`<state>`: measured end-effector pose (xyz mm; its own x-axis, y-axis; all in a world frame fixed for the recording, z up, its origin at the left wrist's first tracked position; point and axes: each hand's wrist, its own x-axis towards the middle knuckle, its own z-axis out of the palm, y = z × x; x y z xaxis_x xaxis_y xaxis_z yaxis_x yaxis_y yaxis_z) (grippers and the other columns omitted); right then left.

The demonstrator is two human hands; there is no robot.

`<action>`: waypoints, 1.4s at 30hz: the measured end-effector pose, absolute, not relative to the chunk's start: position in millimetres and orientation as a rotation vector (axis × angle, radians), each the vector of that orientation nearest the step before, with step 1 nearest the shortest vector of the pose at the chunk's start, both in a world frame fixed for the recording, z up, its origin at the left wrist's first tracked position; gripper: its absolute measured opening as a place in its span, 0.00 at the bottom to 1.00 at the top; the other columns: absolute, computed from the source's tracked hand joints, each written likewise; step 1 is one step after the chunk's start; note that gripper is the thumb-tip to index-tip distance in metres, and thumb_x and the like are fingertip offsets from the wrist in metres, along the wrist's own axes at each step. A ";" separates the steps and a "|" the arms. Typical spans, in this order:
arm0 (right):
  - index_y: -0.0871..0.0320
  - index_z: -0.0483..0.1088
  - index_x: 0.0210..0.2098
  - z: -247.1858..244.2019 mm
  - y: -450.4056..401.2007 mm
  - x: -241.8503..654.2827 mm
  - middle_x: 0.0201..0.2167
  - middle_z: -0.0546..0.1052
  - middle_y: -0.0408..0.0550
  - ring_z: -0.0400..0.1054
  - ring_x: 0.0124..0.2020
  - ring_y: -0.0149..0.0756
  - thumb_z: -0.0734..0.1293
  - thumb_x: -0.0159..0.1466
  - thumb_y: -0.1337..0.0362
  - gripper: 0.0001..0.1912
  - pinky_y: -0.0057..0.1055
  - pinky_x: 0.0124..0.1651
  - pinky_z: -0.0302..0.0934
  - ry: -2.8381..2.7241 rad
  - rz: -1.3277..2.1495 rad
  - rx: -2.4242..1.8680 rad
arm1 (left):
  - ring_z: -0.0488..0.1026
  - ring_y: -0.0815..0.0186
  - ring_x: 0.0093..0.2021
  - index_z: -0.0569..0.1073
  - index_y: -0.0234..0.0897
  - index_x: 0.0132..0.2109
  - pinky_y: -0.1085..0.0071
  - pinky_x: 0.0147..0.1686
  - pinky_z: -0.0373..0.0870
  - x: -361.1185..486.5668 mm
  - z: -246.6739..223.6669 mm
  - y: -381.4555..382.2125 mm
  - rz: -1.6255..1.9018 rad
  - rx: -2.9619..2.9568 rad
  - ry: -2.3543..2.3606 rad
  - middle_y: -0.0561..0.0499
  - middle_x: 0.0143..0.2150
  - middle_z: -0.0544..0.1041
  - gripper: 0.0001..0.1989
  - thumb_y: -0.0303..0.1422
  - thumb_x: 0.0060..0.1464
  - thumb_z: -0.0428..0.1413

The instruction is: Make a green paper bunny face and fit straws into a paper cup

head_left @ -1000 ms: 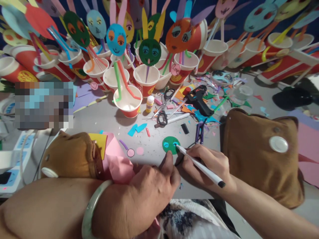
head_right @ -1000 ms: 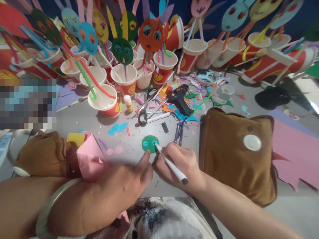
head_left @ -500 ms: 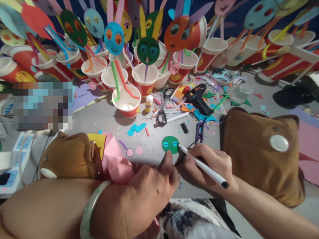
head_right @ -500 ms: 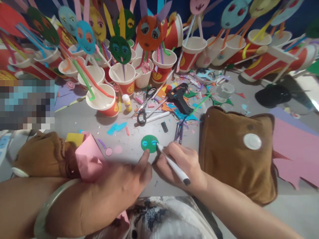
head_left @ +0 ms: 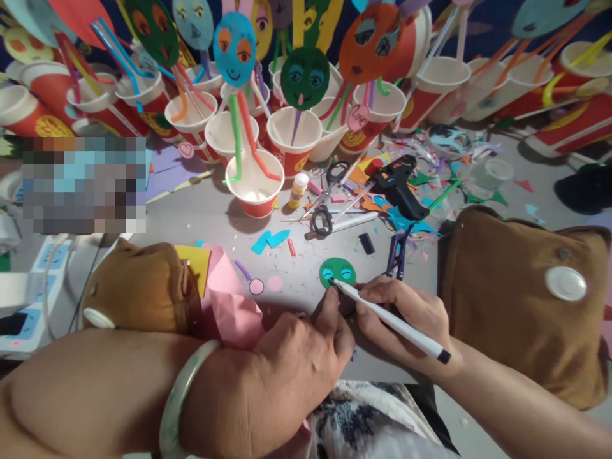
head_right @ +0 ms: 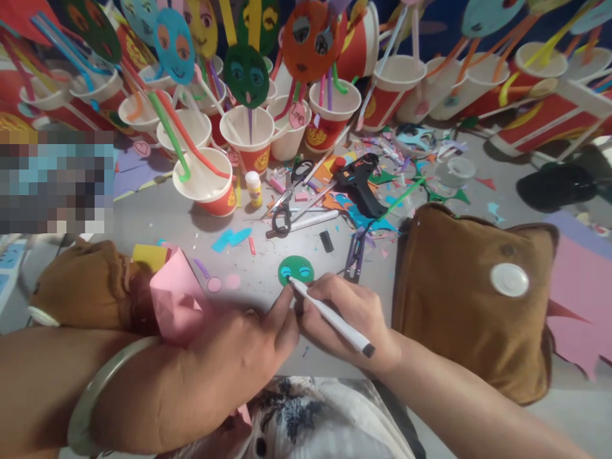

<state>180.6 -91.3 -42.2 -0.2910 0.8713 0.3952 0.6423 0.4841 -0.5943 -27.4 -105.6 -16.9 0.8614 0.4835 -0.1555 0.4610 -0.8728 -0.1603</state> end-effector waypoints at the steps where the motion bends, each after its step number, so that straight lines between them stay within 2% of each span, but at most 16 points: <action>1: 0.54 0.64 0.36 -42.0 -91.1 180.2 0.26 0.77 0.43 0.73 0.23 0.32 0.65 0.62 0.70 0.06 0.25 0.24 0.67 -2.045 0.414 -1.244 | 0.76 0.65 0.34 0.61 0.25 0.66 0.71 0.23 0.66 -26.8 -17.2 -105.8 0.297 -2.923 -0.755 0.22 0.69 0.58 0.28 0.36 0.64 0.48; 5: 0.54 0.64 0.35 -41.6 -91.4 179.3 0.25 0.76 0.43 0.72 0.22 0.31 0.65 0.62 0.71 0.06 0.25 0.22 0.65 -2.064 0.404 -1.249 | 0.74 0.67 0.31 0.60 0.25 0.67 0.70 0.22 0.66 -25.6 -13.7 -104.2 0.354 -2.933 -0.782 0.23 0.70 0.57 0.29 0.37 0.63 0.48; 10: 0.54 0.64 0.36 -43.5 -92.3 179.7 0.25 0.75 0.42 0.71 0.22 0.30 0.66 0.63 0.71 0.07 0.24 0.22 0.64 -2.058 0.395 -1.251 | 0.75 0.64 0.34 0.60 0.24 0.68 0.69 0.25 0.68 -25.6 -4.5 -101.0 0.395 -2.946 -0.747 0.24 0.70 0.58 0.32 0.39 0.62 0.50; 12: 0.54 0.64 0.36 -44.2 -92.2 179.7 0.26 0.75 0.43 0.71 0.23 0.30 0.66 0.63 0.71 0.07 0.24 0.23 0.65 -2.065 0.386 -1.239 | 0.75 0.63 0.34 0.61 0.23 0.67 0.69 0.25 0.69 -24.6 -2.8 -100.4 0.397 -2.933 -0.733 0.23 0.68 0.61 0.30 0.38 0.64 0.48; 16: 0.55 0.64 0.36 -44.2 -91.8 178.7 0.26 0.75 0.43 0.72 0.24 0.31 0.67 0.63 0.70 0.06 0.24 0.25 0.65 -2.097 0.377 -1.218 | 0.75 0.65 0.27 0.63 0.26 0.65 0.68 0.21 0.68 -20.4 -4.5 -100.6 0.407 -2.936 -0.792 0.22 0.66 0.63 0.25 0.33 0.66 0.44; 22: 0.54 0.65 0.36 -43.9 -92.1 178.2 0.26 0.76 0.43 0.72 0.24 0.32 0.67 0.62 0.70 0.07 0.25 0.24 0.65 -2.084 0.394 -1.229 | 0.75 0.66 0.26 0.63 0.25 0.65 0.71 0.19 0.67 -20.2 -9.6 -103.1 0.361 -2.938 -0.786 0.18 0.65 0.64 0.25 0.34 0.66 0.45; 29: 0.53 0.65 0.36 -43.4 -91.5 178.1 0.26 0.76 0.44 0.73 0.24 0.32 0.67 0.63 0.69 0.06 0.26 0.24 0.65 -2.082 0.407 -1.244 | 0.77 0.65 0.28 0.61 0.24 0.67 0.72 0.19 0.67 -20.8 -7.1 -102.2 0.437 -2.953 -0.758 0.17 0.66 0.62 0.27 0.35 0.66 0.46; 37: 0.54 0.65 0.36 -44.7 -91.8 177.5 0.25 0.75 0.44 0.72 0.24 0.32 0.66 0.63 0.71 0.06 0.26 0.24 0.65 -2.088 0.412 -1.235 | 0.76 0.65 0.27 0.63 0.24 0.66 0.71 0.19 0.67 -20.8 -5.9 -103.8 0.401 -2.927 -0.787 0.20 0.65 0.64 0.27 0.33 0.64 0.47; 42: 0.54 0.65 0.37 -43.1 -91.2 177.3 0.26 0.76 0.44 0.73 0.25 0.32 0.66 0.64 0.70 0.06 0.26 0.24 0.66 -2.098 0.417 -1.217 | 0.77 0.64 0.33 0.62 0.22 0.66 0.71 0.22 0.68 -23.0 -9.8 -104.6 0.388 -2.960 -0.759 0.21 0.66 0.63 0.29 0.32 0.61 0.48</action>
